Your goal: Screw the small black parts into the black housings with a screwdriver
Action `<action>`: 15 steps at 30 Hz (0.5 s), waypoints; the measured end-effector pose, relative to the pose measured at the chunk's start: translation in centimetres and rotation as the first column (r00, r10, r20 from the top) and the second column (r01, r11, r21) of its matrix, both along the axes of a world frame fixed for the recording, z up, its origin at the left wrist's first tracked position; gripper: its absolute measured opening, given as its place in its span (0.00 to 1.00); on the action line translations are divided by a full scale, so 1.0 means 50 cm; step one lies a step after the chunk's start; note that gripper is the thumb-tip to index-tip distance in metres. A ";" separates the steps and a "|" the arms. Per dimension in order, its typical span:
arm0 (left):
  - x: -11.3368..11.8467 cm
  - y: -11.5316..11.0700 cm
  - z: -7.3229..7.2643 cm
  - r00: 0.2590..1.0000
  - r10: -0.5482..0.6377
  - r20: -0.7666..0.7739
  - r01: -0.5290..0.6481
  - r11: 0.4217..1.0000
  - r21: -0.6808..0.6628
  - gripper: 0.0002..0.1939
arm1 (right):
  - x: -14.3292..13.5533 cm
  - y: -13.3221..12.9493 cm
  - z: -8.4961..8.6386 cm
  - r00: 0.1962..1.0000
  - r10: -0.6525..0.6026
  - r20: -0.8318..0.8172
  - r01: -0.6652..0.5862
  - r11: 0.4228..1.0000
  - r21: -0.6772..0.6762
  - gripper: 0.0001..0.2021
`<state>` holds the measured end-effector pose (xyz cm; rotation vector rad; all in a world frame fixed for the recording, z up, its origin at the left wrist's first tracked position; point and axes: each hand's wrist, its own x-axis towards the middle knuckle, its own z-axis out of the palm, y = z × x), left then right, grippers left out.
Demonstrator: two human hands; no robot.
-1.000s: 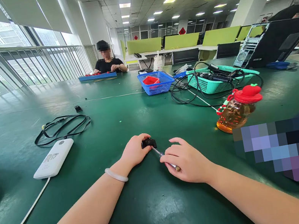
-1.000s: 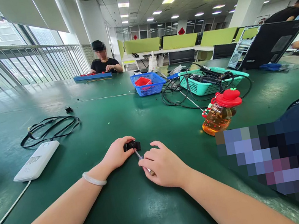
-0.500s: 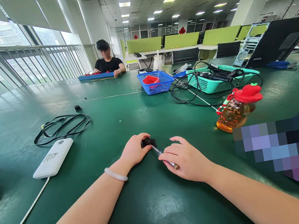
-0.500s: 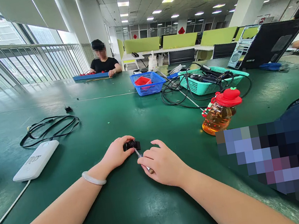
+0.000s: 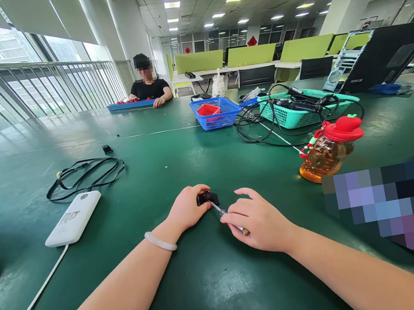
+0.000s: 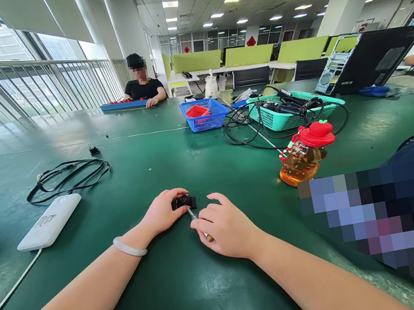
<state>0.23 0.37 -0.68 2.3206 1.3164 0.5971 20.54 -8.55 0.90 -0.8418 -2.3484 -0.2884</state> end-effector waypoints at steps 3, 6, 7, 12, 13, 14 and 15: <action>0.002 -0.002 0.003 1.000 -0.005 -0.008 0.006 1.000 0.014 0.19 | 0.000 -0.001 0.002 1.000 -0.003 0.000 0.003 1.000 0.008 0.07; 0.002 -0.003 0.005 1.000 -0.014 -0.009 0.014 1.000 0.015 0.18 | 0.000 -0.001 0.002 1.000 -0.010 0.004 0.010 1.000 0.008 0.07; 0.001 -0.003 0.005 1.000 -0.015 -0.008 0.015 1.000 0.014 0.18 | 0.000 0.000 0.001 1.000 -0.013 0.006 0.013 1.000 0.004 0.07; 0.000 -0.002 0.005 1.000 -0.016 -0.007 0.016 1.000 0.011 0.19 | 0.002 0.002 -0.004 1.000 -0.008 0.021 0.008 1.000 -0.014 0.07; 0.000 -0.002 0.005 1.000 -0.017 -0.007 0.017 1.000 0.011 0.18 | 0.002 0.003 -0.004 1.000 -0.005 0.021 0.005 1.000 -0.014 0.07; 0.000 -0.002 0.005 1.000 -0.018 -0.007 0.018 1.000 0.010 0.18 | 0.003 0.003 -0.004 1.000 -0.003 0.021 0.004 1.000 -0.016 0.07; 0.000 -0.002 0.005 1.000 -0.017 -0.007 0.017 1.000 0.009 0.18 | 0.003 0.003 -0.004 1.000 -0.003 0.024 0.003 1.000 -0.020 0.07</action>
